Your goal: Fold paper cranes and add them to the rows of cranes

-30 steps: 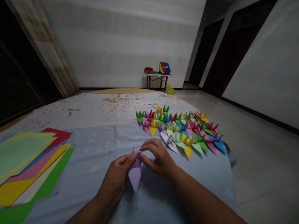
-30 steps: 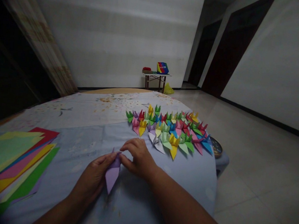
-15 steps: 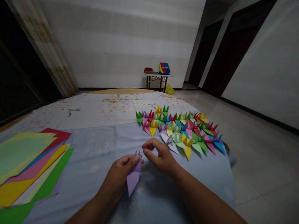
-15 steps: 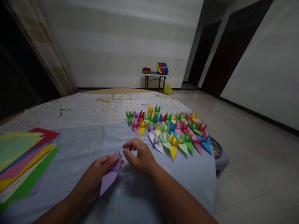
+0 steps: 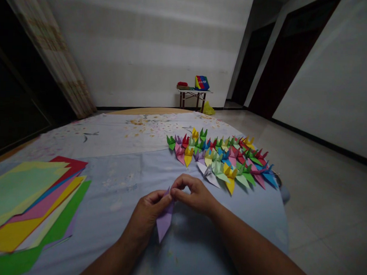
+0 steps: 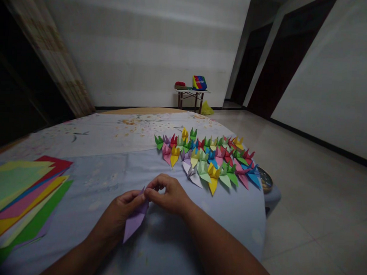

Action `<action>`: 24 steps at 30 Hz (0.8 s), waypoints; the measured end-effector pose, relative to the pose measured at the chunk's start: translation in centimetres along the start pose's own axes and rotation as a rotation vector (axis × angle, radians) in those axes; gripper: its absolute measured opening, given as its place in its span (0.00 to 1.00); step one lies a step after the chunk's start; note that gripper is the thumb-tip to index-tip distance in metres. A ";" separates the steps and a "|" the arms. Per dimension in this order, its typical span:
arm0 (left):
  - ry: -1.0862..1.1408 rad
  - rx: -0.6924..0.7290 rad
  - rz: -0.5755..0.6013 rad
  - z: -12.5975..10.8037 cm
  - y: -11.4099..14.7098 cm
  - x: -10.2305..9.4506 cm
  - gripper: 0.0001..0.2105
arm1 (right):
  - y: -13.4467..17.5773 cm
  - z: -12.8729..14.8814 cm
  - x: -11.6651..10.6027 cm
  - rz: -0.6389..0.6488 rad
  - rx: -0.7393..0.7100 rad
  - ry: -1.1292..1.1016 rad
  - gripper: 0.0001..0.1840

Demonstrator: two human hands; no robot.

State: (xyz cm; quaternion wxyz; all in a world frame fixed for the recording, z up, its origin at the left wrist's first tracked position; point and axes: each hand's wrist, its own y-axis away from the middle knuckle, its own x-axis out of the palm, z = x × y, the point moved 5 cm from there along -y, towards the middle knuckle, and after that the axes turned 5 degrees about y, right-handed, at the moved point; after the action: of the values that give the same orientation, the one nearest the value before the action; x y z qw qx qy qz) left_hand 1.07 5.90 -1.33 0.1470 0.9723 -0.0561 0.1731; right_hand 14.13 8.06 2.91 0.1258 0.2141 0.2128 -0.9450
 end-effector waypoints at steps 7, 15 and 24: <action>-0.090 0.016 0.002 -0.3 0.1 0.1 0.13 | 0.0 0.0 0.2 -0.001 0.039 -0.009 0.07; -0.129 0.038 -0.032 -0.3 0.0 -0.1 0.12 | -0.3 -0.7 -0.4 -0.072 0.072 0.001 0.10; -0.094 0.031 -0.011 -0.5 0.1 0.0 0.11 | -0.1 -0.7 -0.1 -0.011 0.079 -0.032 0.06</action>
State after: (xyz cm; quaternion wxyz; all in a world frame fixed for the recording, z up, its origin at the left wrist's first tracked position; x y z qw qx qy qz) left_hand 0.95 5.91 -0.87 0.1303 0.9818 -0.0550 0.1270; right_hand 14.45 8.49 2.41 0.1153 0.2024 0.1745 -0.9567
